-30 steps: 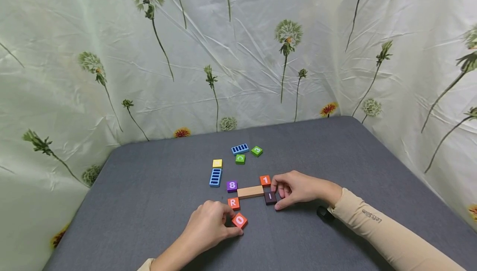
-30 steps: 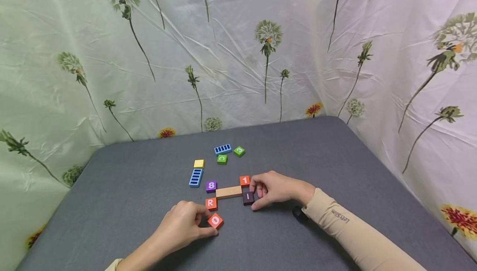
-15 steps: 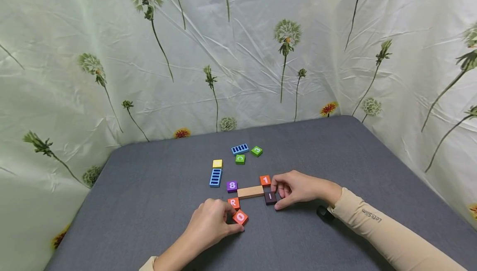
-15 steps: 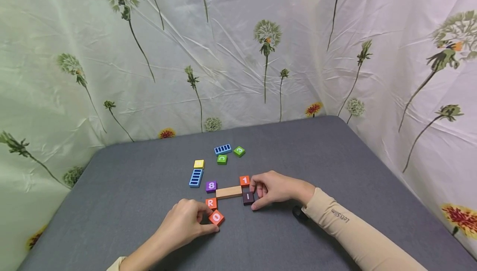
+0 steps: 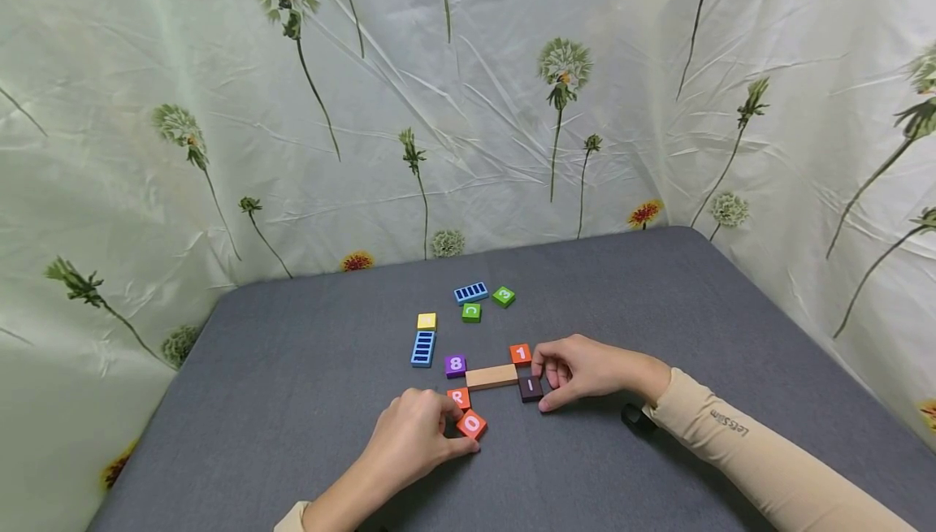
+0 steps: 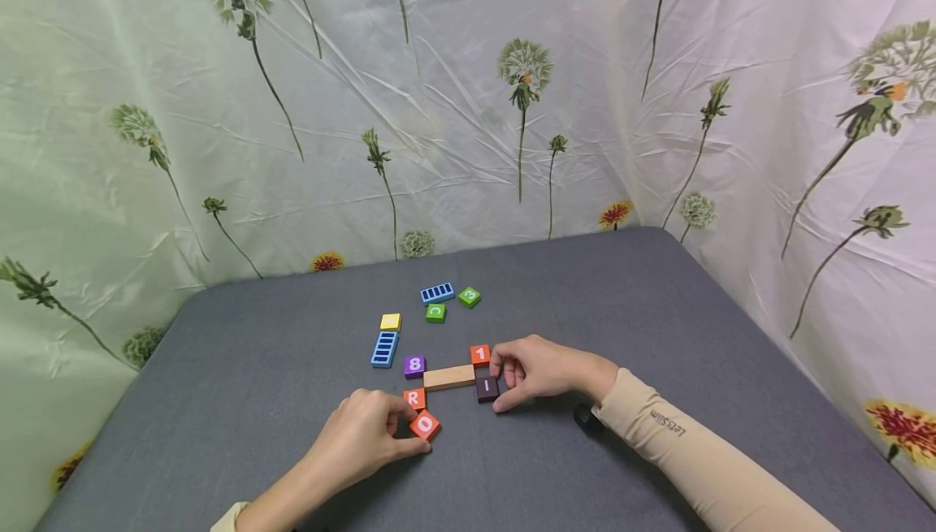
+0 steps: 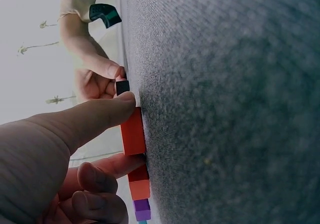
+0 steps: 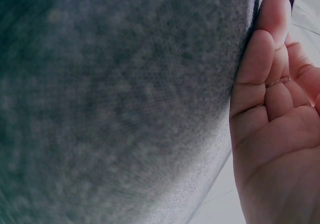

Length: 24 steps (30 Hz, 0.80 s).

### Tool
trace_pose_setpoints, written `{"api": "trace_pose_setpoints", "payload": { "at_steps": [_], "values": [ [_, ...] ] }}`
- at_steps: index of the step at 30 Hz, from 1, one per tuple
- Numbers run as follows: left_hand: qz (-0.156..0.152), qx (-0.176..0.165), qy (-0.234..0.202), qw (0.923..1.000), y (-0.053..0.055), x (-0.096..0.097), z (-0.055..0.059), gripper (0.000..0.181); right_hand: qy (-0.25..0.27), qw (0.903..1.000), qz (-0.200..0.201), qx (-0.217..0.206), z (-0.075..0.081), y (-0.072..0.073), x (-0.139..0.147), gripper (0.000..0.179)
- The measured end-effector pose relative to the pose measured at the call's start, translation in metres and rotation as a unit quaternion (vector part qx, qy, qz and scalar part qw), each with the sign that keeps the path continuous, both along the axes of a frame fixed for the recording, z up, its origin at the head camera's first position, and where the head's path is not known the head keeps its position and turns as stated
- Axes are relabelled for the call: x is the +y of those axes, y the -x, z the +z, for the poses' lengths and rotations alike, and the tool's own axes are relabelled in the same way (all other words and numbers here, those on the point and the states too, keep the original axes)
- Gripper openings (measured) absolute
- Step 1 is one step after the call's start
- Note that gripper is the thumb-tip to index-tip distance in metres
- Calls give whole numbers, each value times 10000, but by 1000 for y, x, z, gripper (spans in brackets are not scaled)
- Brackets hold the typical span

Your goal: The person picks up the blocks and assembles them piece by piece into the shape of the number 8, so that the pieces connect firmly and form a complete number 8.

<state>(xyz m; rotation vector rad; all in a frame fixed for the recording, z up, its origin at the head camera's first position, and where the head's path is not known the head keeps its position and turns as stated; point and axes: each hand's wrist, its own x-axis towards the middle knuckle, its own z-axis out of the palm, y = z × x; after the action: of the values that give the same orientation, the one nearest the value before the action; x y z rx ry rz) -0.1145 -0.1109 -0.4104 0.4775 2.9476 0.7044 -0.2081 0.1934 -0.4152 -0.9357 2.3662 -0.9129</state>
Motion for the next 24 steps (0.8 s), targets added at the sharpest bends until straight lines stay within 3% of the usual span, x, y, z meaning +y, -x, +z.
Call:
{"api": "trace_pose_setpoints", "payload": {
  "at_steps": [24],
  "values": [
    [25, 22, -14, 10000, 1, -1, -1, 33, -38, 10000, -12, -24, 0, 0, 0, 37]
  ]
}}
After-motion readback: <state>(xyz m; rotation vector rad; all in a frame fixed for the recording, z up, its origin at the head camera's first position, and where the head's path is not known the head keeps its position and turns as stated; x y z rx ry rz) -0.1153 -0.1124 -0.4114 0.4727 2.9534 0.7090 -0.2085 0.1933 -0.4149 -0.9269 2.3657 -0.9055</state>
